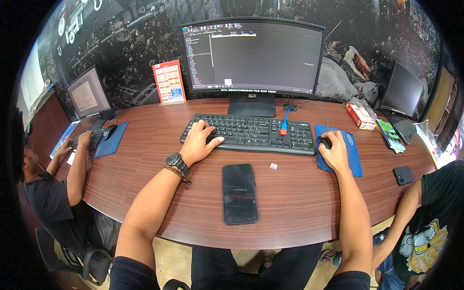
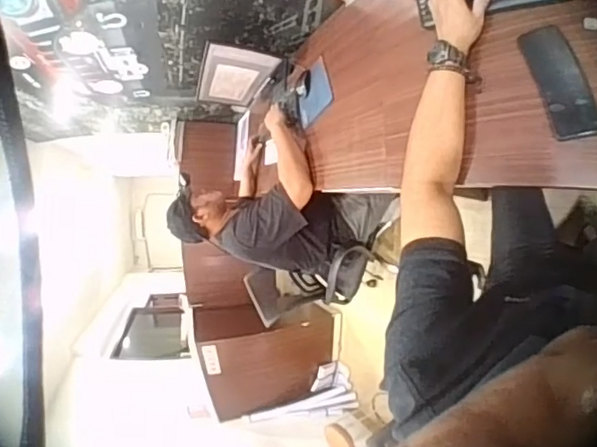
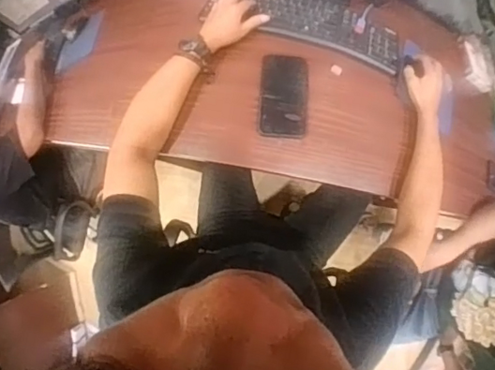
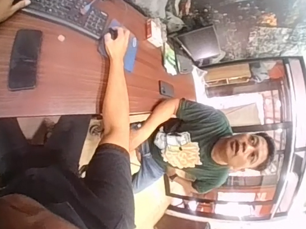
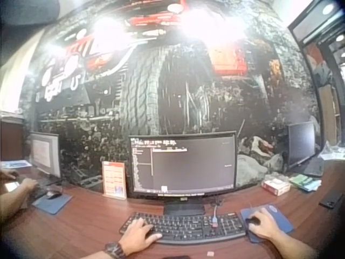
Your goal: The recorder is designing a poster on a computer using graphic design software.
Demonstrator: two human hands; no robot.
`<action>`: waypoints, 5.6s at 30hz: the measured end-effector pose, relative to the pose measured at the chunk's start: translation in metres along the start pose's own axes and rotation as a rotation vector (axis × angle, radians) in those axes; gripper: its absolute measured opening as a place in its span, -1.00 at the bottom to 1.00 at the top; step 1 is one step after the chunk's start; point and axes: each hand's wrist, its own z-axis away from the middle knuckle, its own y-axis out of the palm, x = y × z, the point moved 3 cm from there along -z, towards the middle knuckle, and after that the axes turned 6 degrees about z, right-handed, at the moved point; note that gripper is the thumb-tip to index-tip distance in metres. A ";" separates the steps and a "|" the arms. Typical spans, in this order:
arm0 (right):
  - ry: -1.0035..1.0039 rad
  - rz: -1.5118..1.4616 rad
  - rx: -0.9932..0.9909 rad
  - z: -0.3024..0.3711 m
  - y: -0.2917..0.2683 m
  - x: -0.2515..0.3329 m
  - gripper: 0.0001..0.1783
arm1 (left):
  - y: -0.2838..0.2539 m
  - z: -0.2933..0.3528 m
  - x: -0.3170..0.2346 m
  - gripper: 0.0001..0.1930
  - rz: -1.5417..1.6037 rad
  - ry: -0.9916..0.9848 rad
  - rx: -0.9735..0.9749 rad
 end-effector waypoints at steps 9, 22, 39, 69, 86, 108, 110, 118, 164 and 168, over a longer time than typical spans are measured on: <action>-0.008 -0.006 0.008 -0.001 0.000 -0.001 -0.69 | 0.001 -0.001 0.000 -0.42 -0.011 0.016 -0.003; 0.005 -0.008 0.017 -0.001 0.001 -0.002 -0.69 | -0.001 0.000 -0.001 -0.42 -0.002 -0.003 0.008; -0.007 -0.011 0.011 -0.001 0.003 -0.005 -0.67 | -0.001 0.000 -0.002 -0.41 0.005 -0.009 0.016; 0.018 -0.012 0.007 0.001 0.002 -0.003 -0.67 | -0.001 0.000 -0.003 -0.41 0.008 -0.008 0.022; -0.005 -0.007 -0.039 -0.002 0.004 -0.007 -0.67 | 0.000 -0.001 -0.001 -0.41 0.021 0.012 -0.004; 0.024 -0.014 -0.026 -0.001 0.003 -0.003 -0.64 | 0.003 -0.001 0.004 -0.40 -0.008 0.045 -0.019; 0.024 -0.019 -0.018 -0.001 0.004 -0.004 -0.64 | 0.004 -0.001 0.005 -0.40 -0.016 0.052 -0.024; 0.022 -0.013 -0.015 -0.001 0.004 -0.006 -0.64 | 0.004 0.000 0.005 -0.39 -0.006 0.050 -0.022; 0.023 -0.003 -0.004 -0.001 0.004 -0.005 -0.64 | 0.002 -0.001 0.002 -0.42 0.008 0.042 -0.018; 0.027 -0.007 -0.007 -0.001 0.004 -0.004 -0.64 | 0.002 0.000 0.003 -0.42 0.007 0.051 -0.028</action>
